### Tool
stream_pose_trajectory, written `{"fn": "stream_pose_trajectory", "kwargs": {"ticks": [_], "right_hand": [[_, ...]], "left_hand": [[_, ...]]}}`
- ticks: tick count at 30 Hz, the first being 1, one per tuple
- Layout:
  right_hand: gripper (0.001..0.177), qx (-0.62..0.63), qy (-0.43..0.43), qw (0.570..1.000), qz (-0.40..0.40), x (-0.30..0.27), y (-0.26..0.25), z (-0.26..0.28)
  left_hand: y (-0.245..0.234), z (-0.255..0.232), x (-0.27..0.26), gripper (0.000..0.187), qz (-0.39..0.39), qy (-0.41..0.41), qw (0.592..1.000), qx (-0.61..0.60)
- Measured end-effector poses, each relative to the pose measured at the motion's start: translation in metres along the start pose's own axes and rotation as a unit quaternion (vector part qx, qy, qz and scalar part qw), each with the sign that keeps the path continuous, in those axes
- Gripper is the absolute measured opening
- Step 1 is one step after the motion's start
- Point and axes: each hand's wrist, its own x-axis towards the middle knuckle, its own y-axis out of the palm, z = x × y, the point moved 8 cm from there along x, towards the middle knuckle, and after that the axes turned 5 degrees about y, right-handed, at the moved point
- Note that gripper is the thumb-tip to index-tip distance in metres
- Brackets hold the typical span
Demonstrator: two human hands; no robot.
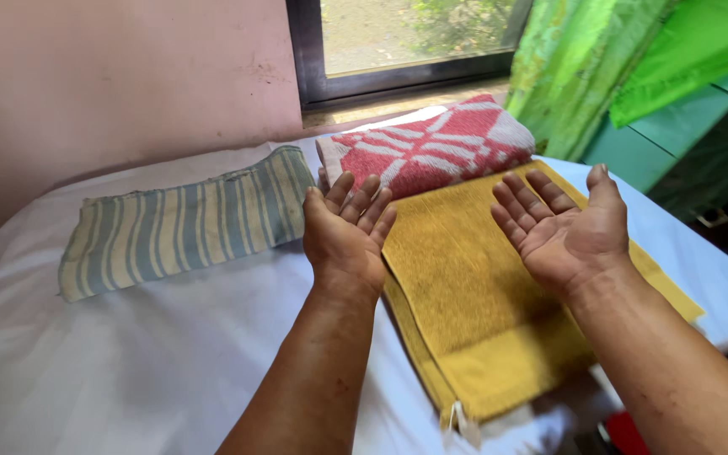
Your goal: The person folds a light green towel on a round table, then places it on a bed with other folded towels. The person then folds a white towel on the same table.
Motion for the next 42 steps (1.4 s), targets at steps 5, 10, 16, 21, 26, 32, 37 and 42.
{"fn": "stream_pose_trajectory", "kwargs": {"ticks": [5,10,16,21,26,32,37,42], "right_hand": [[0.072,0.042,-0.013,0.999,-0.007,-0.062,-0.005,-0.011],[0.074,0.079,-0.038,0.996,-0.005,-0.12,-0.009,-0.007],[0.073,0.095,-0.07,0.993,0.004,-0.161,-0.017,0.014],[0.075,0.103,-0.086,0.991,-0.01,-0.187,-0.049,0.03],[0.076,0.126,-0.093,0.988,-0.015,-0.211,-0.069,0.027],[0.076,0.13,-0.126,0.982,-0.044,-0.249,-0.087,0.034],[0.077,0.139,-0.19,0.968,-0.084,-0.286,-0.094,0.036],[0.076,0.154,-0.23,0.952,-0.126,-0.325,-0.086,0.013]], "left_hand": [[-0.001,0.002,-0.038,0.067,0.038,-0.058,0.995,-0.071],[0.011,0.006,-0.079,0.067,0.088,-0.1,0.986,-0.102],[0.035,0.018,-0.114,0.067,0.129,-0.125,0.978,-0.103],[0.044,0.041,-0.142,0.067,0.137,-0.154,0.973,-0.1],[0.04,0.054,-0.167,0.066,0.152,-0.174,0.967,-0.105],[0.047,0.071,-0.19,0.066,0.157,-0.216,0.959,-0.096],[0.059,0.082,-0.206,0.065,0.2,-0.284,0.932,-0.104],[0.053,0.074,-0.22,0.065,0.22,-0.334,0.911,-0.104]]}}
